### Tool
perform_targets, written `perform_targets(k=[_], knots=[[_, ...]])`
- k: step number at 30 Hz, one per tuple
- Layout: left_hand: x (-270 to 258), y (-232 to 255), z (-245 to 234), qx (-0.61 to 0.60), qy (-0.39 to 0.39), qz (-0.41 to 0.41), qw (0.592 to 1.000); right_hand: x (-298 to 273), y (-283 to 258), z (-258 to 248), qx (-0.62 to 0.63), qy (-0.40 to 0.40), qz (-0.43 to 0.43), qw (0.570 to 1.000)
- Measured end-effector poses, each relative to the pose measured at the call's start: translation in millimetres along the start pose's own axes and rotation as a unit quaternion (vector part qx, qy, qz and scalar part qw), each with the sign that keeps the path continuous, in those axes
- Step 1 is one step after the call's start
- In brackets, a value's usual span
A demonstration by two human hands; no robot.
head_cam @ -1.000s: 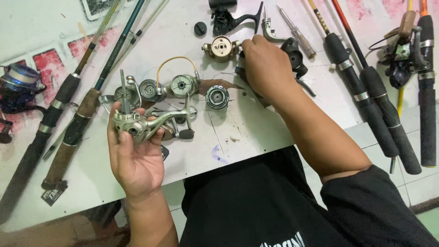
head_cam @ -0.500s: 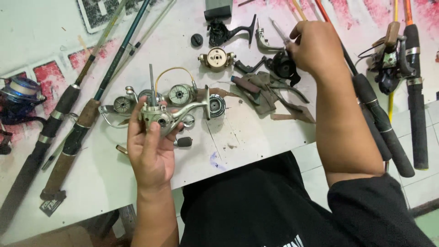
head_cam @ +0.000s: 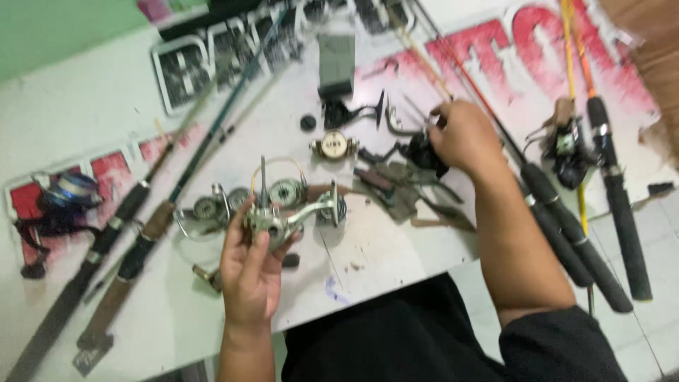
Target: The recorder is disassembling, maintaining, and reassembling various fishing reels on a workbench.
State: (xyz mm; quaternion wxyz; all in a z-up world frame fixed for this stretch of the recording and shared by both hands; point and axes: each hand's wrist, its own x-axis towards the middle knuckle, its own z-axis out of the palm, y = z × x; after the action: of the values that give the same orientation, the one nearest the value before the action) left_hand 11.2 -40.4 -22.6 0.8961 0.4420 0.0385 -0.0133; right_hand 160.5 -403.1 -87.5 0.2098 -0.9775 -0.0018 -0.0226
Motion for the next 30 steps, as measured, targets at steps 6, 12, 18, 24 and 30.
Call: perform_targets(k=[6,12,18,24,30], knots=[[3,1,-6,-0.058,0.008,-0.012,0.998,-17,-20,-15,0.045,0.077,0.017,0.996],[5,0,-8,-0.092,-0.022,-0.006,0.995,-41,-64,-62,0.132,0.073,0.067,0.986],[8,0,-1,-0.044,-0.001,0.04,0.998,-80,-109,-74,0.273,-0.002,-0.105,0.956],[3,7,4,-0.033,-0.018,0.079,0.996,-100,-144,-51,0.434,-0.139,-0.125,0.881],[-6,4,7,0.006,0.043,0.117,0.992,-113,-145,-34,0.519,-0.124,-0.155,0.832]])
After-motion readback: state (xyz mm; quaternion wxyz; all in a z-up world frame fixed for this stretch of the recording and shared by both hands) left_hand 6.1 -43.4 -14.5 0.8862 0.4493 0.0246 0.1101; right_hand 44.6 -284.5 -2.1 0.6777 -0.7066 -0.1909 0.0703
